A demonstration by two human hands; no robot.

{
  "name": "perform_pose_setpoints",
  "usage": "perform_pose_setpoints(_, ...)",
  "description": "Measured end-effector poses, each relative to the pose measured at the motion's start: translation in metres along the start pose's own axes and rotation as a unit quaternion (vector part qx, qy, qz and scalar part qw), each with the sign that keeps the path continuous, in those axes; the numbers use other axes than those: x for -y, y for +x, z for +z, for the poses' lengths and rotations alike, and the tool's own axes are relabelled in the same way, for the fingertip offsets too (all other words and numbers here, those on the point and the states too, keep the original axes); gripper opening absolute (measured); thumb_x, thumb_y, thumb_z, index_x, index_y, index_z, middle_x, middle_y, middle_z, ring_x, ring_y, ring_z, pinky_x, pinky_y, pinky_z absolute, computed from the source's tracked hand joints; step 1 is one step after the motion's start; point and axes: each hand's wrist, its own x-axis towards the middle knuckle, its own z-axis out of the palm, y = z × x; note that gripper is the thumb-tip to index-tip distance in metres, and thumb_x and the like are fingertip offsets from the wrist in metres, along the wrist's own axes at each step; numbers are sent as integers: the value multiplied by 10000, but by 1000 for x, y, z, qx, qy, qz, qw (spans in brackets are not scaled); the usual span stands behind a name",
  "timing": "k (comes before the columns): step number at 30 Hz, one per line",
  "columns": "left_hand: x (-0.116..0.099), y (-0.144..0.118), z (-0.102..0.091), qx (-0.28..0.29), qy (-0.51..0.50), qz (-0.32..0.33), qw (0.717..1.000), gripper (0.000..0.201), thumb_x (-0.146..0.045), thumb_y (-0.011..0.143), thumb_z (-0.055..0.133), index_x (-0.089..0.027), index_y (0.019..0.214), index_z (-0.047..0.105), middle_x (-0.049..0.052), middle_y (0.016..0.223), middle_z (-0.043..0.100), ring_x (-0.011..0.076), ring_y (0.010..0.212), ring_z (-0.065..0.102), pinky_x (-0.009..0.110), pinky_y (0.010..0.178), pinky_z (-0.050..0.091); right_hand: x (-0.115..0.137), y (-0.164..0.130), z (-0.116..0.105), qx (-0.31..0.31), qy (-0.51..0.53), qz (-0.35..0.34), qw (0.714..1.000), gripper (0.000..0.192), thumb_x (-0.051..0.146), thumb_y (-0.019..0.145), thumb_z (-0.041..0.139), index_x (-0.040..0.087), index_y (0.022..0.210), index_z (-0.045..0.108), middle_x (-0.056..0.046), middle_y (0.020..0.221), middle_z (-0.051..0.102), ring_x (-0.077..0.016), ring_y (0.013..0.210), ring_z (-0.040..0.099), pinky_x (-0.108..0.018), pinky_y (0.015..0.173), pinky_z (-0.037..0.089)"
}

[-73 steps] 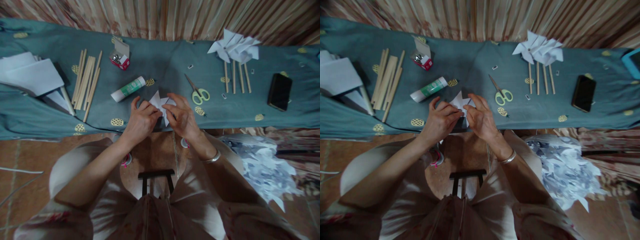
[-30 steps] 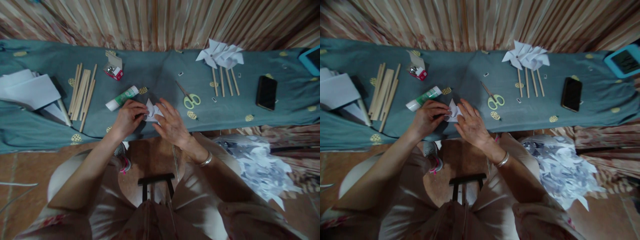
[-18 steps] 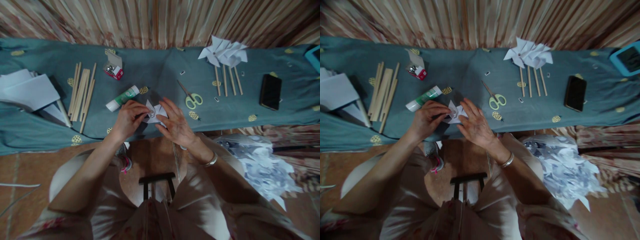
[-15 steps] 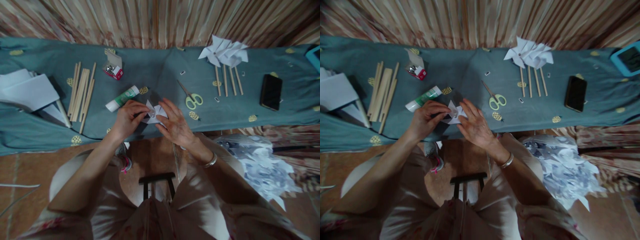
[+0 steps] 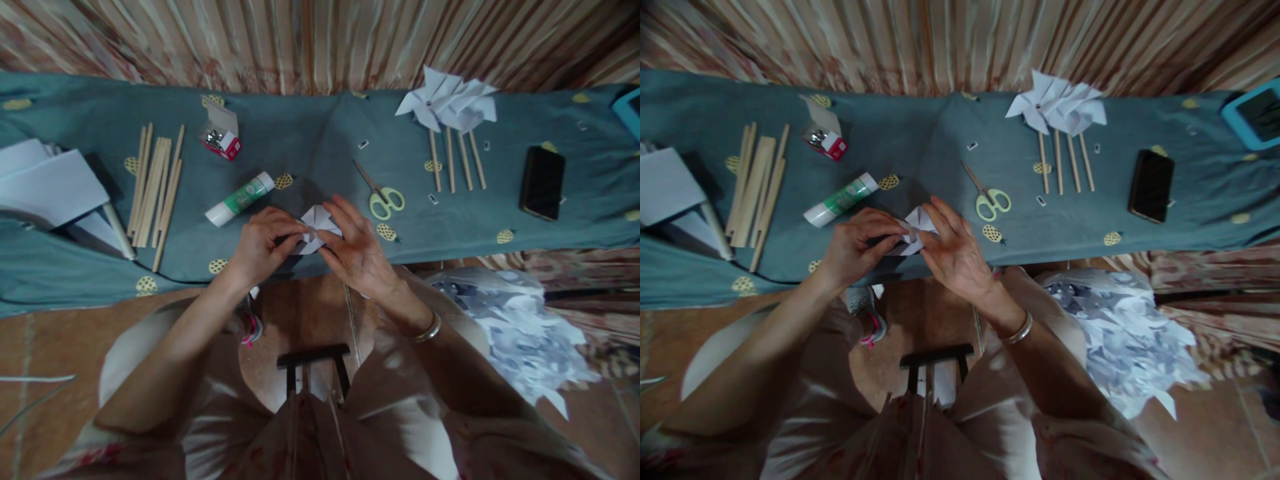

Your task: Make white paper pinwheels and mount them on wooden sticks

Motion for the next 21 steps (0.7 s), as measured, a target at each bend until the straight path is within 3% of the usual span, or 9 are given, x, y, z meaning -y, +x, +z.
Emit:
perform_pose_setpoints(5, -7, -8, 6, 23, 17, -9, 1000, 217, -311, 935, 567, -221, 972, 761, 55, 932, 766, 207, 893, 681, 406, 915, 484, -5, -9, 0, -30, 23, 6, 999, 216, 313, 935, 581, 242, 1132, 635, -83, 1492, 485, -292, 1483, 321, -576, 1174, 379)
perform_pose_setpoints(9, -7, -11, 7, 3, 27, -16, 999, 217, -303, 940, 573, -213, 993, 763, 61, 952, 761, 212, 923, 674, 396, 907, 483, -8, -12, 2, -60, 32, 16, 998, 193, 326, 931, 593, 241, 1094, 651, -90, 1462, 513, -300, 1460, 357, -577, 1163, 394)
perform_pose_setpoints(14, -4, -10, 8, -24, 71, -20, 997, 209, -312, 928, 601, -199, 978, 769, 73, 956, 755, 249, 1014, 629, 419, 922, 469, -5, -11, 4, -50, 32, 28, 998, 182, 317, 954, 552, 220, 1048, 674, -97, 1455, 513, -306, 1453, 364, -590, 1162, 380)
perform_pose_setpoints(21, -7, -5, 10, -5, 97, -50, 994, 215, -325, 934, 587, -227, 981, 773, 61, 927, 743, 248, 1027, 605, 424, 934, 437, -2, -11, 6, -51, 10, 25, 998, 189, 312, 959, 539, 203, 1039, 671, -117, 1440, 527, -303, 1444, 374, -566, 1155, 385)
